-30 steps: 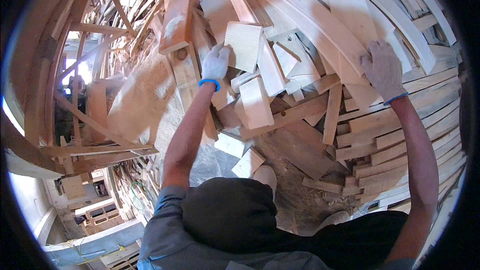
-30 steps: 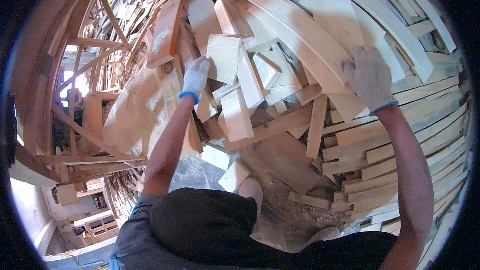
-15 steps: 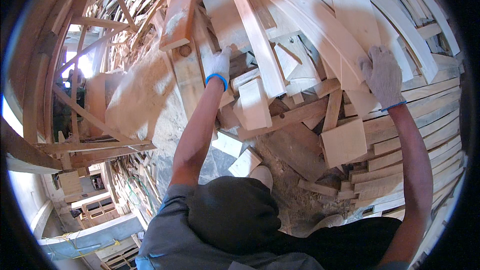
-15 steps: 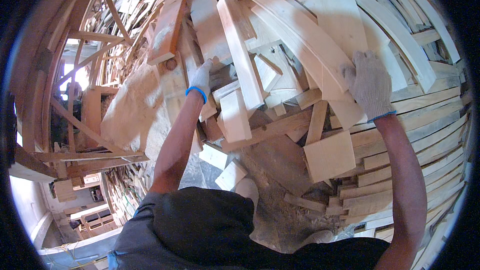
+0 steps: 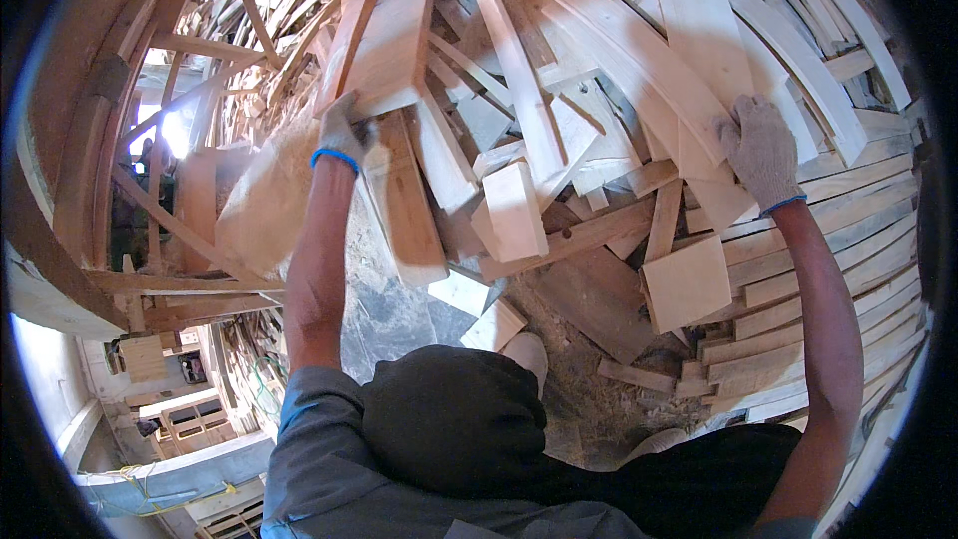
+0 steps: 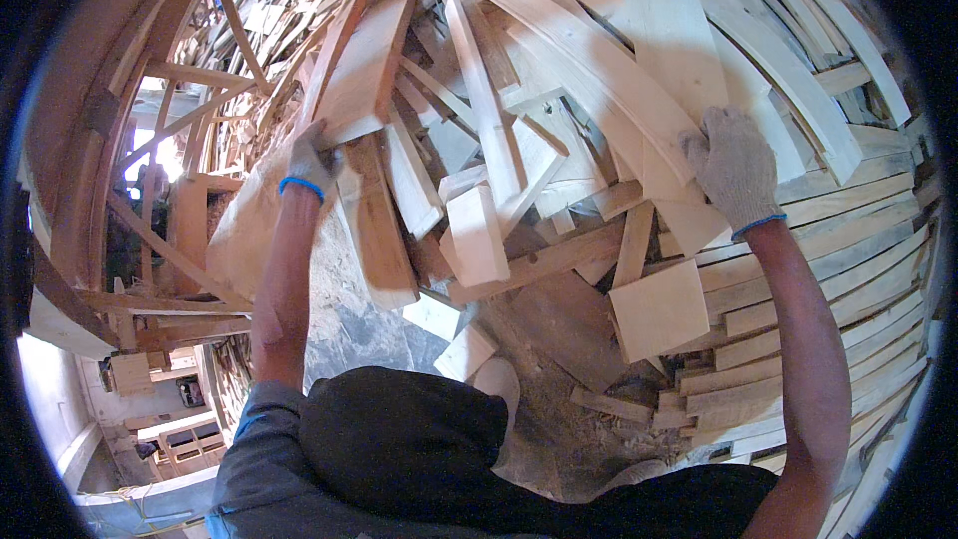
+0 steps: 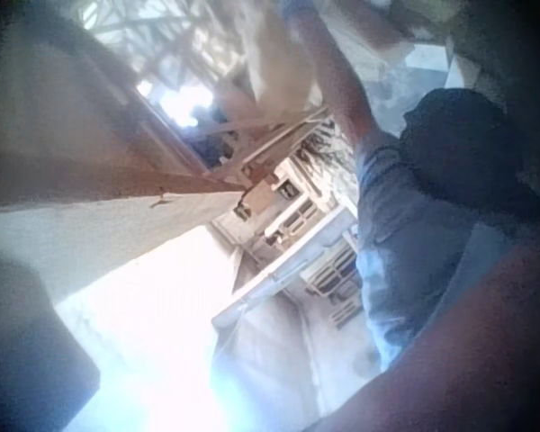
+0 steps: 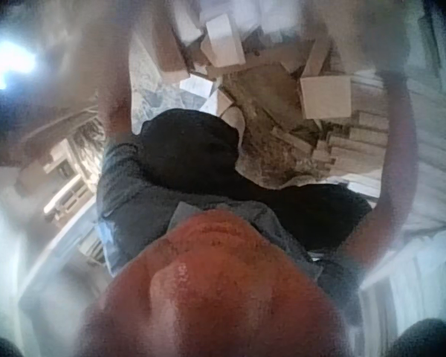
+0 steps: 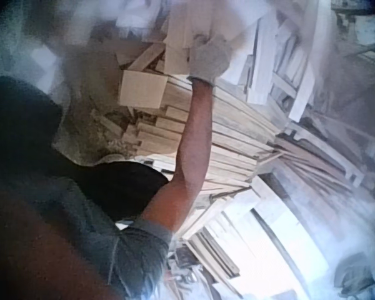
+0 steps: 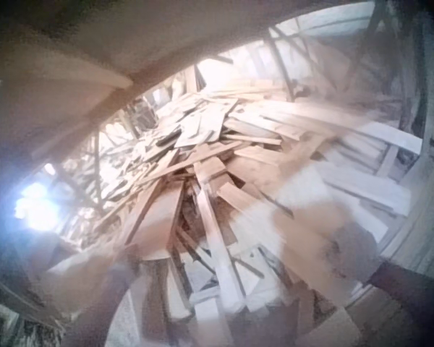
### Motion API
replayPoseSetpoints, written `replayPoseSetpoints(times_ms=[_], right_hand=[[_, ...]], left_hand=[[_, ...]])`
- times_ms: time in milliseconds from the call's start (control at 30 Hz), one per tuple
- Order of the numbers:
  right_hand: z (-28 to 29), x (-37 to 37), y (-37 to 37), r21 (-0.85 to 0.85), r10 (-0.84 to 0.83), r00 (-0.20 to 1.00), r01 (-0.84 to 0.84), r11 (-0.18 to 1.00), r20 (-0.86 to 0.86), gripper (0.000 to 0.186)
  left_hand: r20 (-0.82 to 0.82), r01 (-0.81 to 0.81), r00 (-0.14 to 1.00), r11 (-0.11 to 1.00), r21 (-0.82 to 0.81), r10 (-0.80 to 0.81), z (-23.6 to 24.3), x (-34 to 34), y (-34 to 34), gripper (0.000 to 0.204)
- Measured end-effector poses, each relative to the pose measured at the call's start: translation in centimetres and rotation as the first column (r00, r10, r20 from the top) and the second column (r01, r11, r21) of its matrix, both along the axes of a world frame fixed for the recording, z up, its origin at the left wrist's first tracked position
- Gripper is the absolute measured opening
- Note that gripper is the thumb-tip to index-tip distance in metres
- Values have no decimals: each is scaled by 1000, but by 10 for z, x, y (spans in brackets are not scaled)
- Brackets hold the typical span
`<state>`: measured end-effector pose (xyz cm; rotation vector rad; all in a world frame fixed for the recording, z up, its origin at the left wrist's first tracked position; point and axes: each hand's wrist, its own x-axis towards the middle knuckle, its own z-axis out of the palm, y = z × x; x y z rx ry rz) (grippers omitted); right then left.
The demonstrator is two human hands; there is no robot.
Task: The person measures and marks a wooden frame, then selects and cuts several pieces of wood using a table saw. They sort through a pile of wood pieces, pick suitable ones, and cut them to size.
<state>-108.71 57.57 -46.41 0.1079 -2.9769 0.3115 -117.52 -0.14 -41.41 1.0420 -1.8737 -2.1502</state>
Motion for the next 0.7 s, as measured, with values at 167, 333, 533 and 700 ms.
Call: replayPoseSetpoints(times_ms=[167, 333, 533, 700], right_hand=[[-2, -1, -9, 3, 23, 999, -23, 1000, -37, 30], [13, 0, -5, 155, -47, 994, 32, 987, 96, 34], [20, 14, -59, 147, 178, 982, -168, 975, -56, 62], [-3, 11, -45, 168, 172, 980, -154, 974, -99, 72]], left_hand=[[142, 51, 990, 965, -257, -14, -11, 23, -115, 18], [243, 217, 961, -190, -958, -132, 11, 33, -3, 40], [563, 232, 659, -578, -783, -498, -65, -19, 85, 38], [454, 522, 786, 56, -851, -420, -120, -55, 195, 42]])
